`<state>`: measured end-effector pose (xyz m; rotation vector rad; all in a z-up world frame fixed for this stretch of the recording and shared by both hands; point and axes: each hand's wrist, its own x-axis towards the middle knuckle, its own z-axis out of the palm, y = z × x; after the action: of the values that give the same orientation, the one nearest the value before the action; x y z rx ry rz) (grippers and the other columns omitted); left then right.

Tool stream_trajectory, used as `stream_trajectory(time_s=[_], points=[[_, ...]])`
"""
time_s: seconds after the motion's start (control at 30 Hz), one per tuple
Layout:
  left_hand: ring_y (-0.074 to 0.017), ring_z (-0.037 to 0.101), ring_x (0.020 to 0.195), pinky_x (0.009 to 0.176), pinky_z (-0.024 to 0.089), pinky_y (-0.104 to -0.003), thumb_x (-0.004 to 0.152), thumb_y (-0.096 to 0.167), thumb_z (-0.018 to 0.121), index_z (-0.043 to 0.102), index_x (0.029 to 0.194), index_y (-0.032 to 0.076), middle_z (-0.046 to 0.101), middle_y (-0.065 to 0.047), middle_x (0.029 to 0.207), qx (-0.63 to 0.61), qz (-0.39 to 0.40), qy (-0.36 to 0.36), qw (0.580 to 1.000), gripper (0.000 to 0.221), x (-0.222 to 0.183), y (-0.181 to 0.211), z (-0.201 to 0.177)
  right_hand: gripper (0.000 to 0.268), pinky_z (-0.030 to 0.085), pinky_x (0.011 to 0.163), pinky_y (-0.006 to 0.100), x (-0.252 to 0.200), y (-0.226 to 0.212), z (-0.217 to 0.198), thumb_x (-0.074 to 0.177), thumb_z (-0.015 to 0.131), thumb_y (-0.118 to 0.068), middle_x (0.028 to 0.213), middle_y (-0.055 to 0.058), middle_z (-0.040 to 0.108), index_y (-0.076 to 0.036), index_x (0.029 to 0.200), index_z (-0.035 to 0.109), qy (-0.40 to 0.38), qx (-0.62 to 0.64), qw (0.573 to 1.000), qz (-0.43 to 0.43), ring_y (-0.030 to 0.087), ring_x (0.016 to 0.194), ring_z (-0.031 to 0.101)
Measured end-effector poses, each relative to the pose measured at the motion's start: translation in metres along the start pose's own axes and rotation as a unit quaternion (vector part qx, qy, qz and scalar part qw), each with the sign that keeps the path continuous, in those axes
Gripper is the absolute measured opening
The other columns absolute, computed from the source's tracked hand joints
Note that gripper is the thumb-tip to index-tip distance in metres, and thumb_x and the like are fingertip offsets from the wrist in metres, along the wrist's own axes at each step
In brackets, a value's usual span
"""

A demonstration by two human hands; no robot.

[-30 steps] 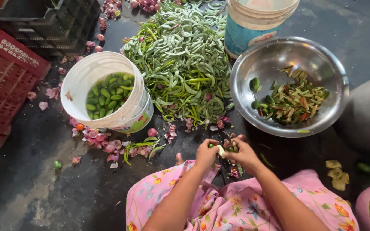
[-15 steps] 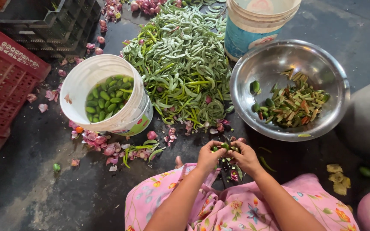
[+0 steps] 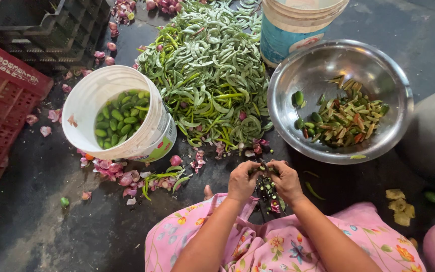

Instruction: The person sits on the floor and peels small green vegetables using a knife. They remove the outer skin and place the peeled vegetables into a white bucket filled with water, while discarding the peels into a metal bowl.

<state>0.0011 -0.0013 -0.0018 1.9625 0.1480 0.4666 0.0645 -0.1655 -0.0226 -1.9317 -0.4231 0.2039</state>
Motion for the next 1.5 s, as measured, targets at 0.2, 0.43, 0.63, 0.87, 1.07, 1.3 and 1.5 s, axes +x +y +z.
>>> stream_trajectory(time_s=[0.2,0.43,0.63,0.87,1.07,1.3,1.5], points=[[-0.0152,0.073,0.078,0.071,0.057,-0.030,0.087,0.004,0.073,0.073,0.101,0.005,0.076,-0.007,0.088,-0.079,-0.137,0.007,0.987,0.014,-0.007,-0.033,0.020,0.018,0.053,0.078,0.029,0.009,0.010,0.003,0.085,0.074,0.000,0.084,0.007,0.072,-0.004,0.103,0.075,-0.024,0.001,0.999,0.022,0.018,0.081,0.062],[-0.0133,0.067,0.067,0.055,0.049,-0.027,0.092,0.010,0.074,0.071,0.107,0.005,0.073,-0.006,0.084,-0.325,-0.423,-0.011,0.846,0.017,-0.007,-0.122,0.064,0.018,0.054,0.081,0.030,0.008,0.022,0.015,0.087,0.068,0.002,0.082,0.007,0.074,-0.004,0.104,0.071,0.005,-0.028,0.996,-0.090,0.017,0.075,0.070],[-0.0153,0.072,0.074,0.063,0.057,-0.027,0.091,0.006,0.072,0.069,0.109,0.001,0.075,-0.008,0.089,-0.375,-0.428,-0.028,0.822,0.019,-0.010,-0.136,0.064,0.020,0.057,0.071,0.028,0.010,0.013,0.016,0.087,0.065,-0.002,0.083,0.005,0.075,-0.004,0.107,0.069,-0.014,-0.014,0.997,0.069,0.011,0.075,0.072],[-0.0075,0.066,0.076,0.069,0.054,-0.024,0.085,0.000,0.076,0.076,0.102,0.001,0.076,-0.003,0.087,-0.232,-0.247,-0.021,0.940,0.017,-0.015,-0.061,0.033,0.023,0.057,0.072,0.030,-0.002,0.000,0.004,0.087,0.070,-0.003,0.091,0.007,0.070,-0.004,0.109,0.071,-0.046,0.048,0.990,0.128,0.015,0.078,0.068],[-0.0056,0.070,0.081,0.074,0.057,-0.023,0.082,0.001,0.079,0.077,0.098,0.004,0.079,-0.001,0.090,-0.175,-0.162,0.024,0.971,0.017,-0.009,-0.023,0.022,0.026,0.056,0.081,0.027,-0.002,0.006,0.003,0.086,0.065,0.003,0.098,0.005,0.067,-0.003,0.111,0.071,-0.003,0.053,0.998,0.020,0.012,0.089,0.069],[-0.0066,0.070,0.081,0.074,0.056,-0.022,0.085,0.000,0.079,0.077,0.099,0.002,0.079,-0.003,0.091,-0.238,-0.185,0.010,0.954,0.014,-0.009,-0.060,0.035,0.026,0.058,0.081,0.027,0.008,0.053,0.015,0.091,0.061,0.006,0.097,0.005,0.063,-0.003,0.112,0.074,-0.024,0.143,0.987,0.070,0.012,0.087,0.069],[-0.0086,0.060,0.061,0.049,0.043,-0.021,0.089,0.006,0.077,0.074,0.103,0.004,0.075,-0.005,0.083,-0.361,-0.331,0.023,0.871,0.014,-0.013,-0.111,0.062,0.023,0.056,0.080,0.025,0.017,0.097,0.031,0.093,0.061,0.005,0.099,0.003,0.073,-0.001,0.112,0.073,-0.043,0.285,0.941,0.175,0.010,0.088,0.069]])
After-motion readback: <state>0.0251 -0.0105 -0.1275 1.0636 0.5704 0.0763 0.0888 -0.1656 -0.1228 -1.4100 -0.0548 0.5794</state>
